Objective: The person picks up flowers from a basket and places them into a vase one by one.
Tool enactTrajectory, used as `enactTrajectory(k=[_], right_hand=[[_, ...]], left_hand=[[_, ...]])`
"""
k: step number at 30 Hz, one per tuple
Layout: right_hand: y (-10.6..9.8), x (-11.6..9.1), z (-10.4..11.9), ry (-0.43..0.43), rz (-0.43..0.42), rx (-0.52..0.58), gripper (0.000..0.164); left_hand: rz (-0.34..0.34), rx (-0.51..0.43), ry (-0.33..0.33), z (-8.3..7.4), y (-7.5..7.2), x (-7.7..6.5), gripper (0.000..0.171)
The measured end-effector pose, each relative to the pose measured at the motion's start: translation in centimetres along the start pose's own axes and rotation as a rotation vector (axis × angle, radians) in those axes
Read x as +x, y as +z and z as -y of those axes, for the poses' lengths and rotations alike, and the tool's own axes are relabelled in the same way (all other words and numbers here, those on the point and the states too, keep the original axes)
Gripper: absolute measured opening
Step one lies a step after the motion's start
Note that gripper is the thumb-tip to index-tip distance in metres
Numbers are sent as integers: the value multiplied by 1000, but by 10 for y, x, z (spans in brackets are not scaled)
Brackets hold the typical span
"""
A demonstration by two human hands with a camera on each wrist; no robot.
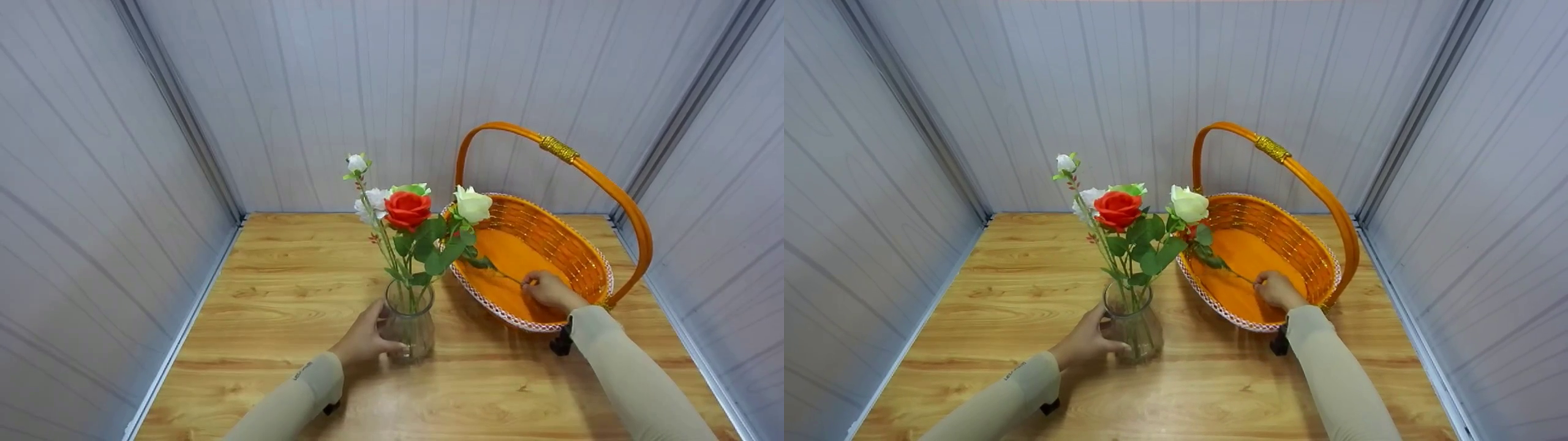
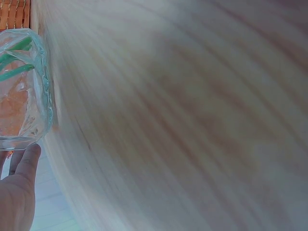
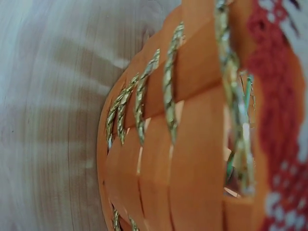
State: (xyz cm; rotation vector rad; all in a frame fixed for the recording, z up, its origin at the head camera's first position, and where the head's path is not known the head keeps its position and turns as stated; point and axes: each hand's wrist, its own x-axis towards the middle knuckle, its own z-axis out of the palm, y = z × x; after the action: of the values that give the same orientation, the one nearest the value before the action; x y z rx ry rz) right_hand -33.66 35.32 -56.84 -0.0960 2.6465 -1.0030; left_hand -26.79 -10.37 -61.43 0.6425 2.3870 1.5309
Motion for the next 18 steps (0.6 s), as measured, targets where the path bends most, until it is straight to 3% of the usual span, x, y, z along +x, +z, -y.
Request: enactTrajectory(k=[9,18], right_hand=[[-9,2,1,60,-104,199,31],[-11,3,7,21,-316,388,25]], left_hand=[[2,1,2,3,1,2,89],[9,12,8,2,-1,2,88]])
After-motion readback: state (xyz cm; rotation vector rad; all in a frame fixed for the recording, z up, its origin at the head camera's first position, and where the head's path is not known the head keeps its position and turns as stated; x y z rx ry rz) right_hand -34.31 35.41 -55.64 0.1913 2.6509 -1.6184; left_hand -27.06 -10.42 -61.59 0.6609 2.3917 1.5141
